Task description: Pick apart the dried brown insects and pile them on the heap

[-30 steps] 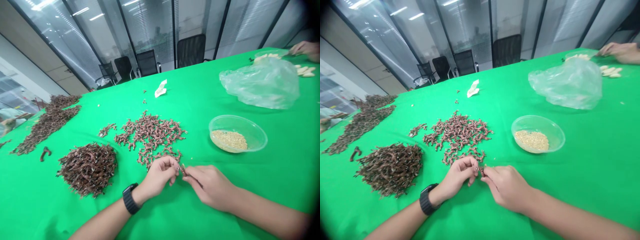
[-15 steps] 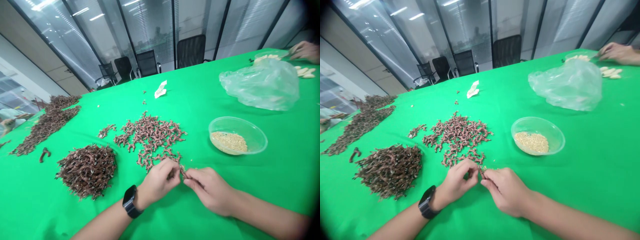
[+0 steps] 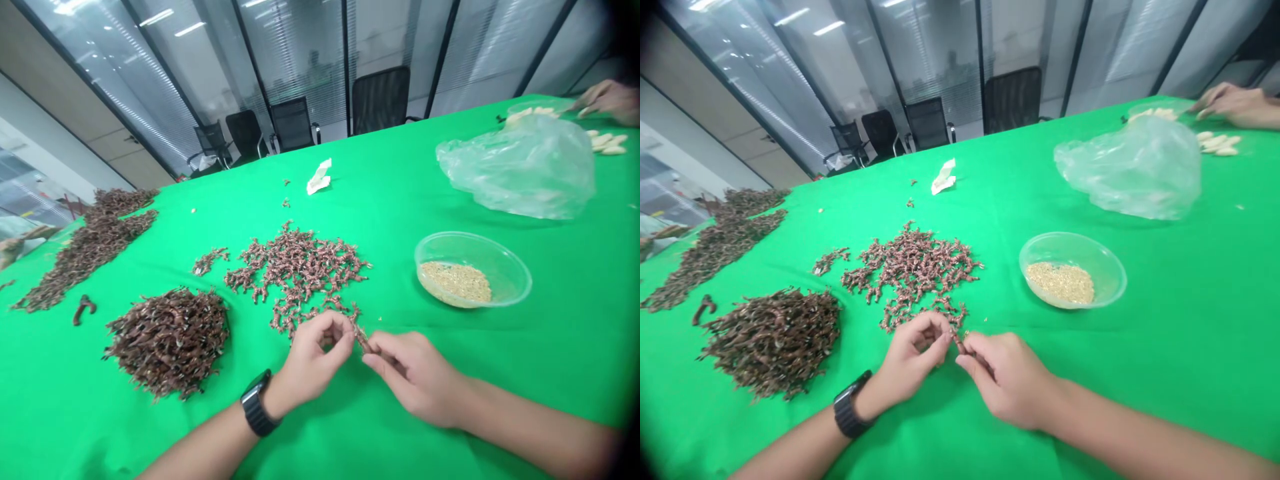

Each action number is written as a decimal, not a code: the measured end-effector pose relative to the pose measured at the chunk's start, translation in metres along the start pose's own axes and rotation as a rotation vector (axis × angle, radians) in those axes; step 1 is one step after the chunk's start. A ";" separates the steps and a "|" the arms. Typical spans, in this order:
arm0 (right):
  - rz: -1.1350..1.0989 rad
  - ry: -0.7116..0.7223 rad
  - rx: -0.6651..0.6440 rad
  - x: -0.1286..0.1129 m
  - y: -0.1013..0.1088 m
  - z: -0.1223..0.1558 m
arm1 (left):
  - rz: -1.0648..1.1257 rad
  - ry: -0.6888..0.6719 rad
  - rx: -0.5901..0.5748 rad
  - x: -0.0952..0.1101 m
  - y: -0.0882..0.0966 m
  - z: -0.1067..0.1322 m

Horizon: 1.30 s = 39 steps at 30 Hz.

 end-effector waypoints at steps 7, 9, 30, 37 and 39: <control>0.207 0.111 0.078 -0.008 0.003 0.002 | 0.401 0.222 -0.025 -0.023 -0.005 -0.003; 0.235 0.122 0.077 -0.010 0.002 0.002 | 0.411 0.229 -0.028 -0.025 -0.004 -0.004; 0.394 0.145 0.084 -0.010 -0.004 0.004 | 0.407 0.301 -0.056 -0.030 -0.007 -0.005; 0.395 0.119 0.046 -0.007 -0.007 0.003 | 0.399 0.310 -0.059 -0.030 -0.008 -0.006; 0.396 0.117 0.039 -0.005 -0.007 0.003 | 0.371 0.294 -0.055 -0.030 -0.008 -0.006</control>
Point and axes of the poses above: each hand's wrist, its own z-axis away from the middle knuckle, its own y-axis out of the back of the hand, x = y × z, the point moved 10 cm from there along -z, towards the middle knuckle, and after that the axes turned 12 degrees about z, right-handed, at the moved point
